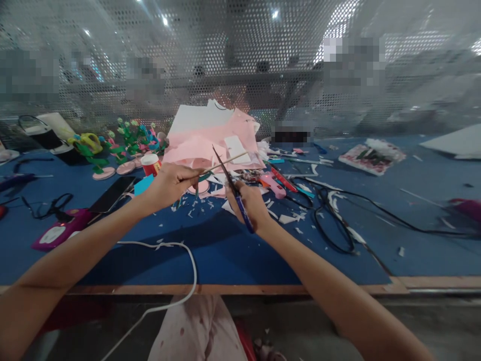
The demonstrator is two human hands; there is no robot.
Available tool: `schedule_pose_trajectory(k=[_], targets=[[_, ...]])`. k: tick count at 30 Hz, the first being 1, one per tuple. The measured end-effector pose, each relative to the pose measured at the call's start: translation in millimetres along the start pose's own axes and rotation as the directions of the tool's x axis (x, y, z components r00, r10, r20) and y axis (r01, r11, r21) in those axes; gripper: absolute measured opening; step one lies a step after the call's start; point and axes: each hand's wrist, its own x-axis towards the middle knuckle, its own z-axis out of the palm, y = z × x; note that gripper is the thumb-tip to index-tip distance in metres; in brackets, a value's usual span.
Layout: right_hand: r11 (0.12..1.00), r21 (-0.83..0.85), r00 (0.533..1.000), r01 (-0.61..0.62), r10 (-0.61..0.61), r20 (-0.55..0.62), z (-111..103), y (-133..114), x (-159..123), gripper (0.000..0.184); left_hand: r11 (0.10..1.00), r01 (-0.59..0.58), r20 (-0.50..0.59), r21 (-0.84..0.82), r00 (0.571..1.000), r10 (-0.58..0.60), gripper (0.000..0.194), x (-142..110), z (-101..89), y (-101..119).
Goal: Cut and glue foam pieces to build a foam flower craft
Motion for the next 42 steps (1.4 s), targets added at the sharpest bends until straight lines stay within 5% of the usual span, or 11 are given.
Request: schedule_pose_trajectory(k=[6,13,21,26,33,42], targets=[[0.999,-0.050,1.000,0.019,-0.019,0.007,-1,-1,1,0.031,0.993,-0.075,0.102,0.090,0.993,0.065,0.024,-1,5.4,-1],[0.998,-0.061,1.000,-0.016,0.015,-0.023,-9,-5,2,0.030,0.998,0.003,-0.019,0.063,1.000,-0.002,0.023,-1,2.5,1],[0.994,-0.104,0.999,0.035,-0.037,-0.023,-3,0,3,0.030,0.973,-0.163,0.077,0.162,0.985,0.152,0.025,-4,7.4,3],[0.994,-0.108,1.000,-0.010,0.008,-0.013,-8,-3,2,0.033,0.984,-0.089,-0.020,0.156,0.995,0.093,0.025,-5,3.5,2],[0.986,-0.157,0.997,0.048,-0.056,-0.044,-5,2,3,0.029,0.966,-0.185,0.055,0.182,0.983,0.178,0.023,-7,6.8,3],[0.976,-0.219,0.997,0.013,-0.030,-0.077,-10,1,3,0.036,0.963,-0.150,-0.002,0.224,0.988,0.155,0.026,-7,0.5,8]])
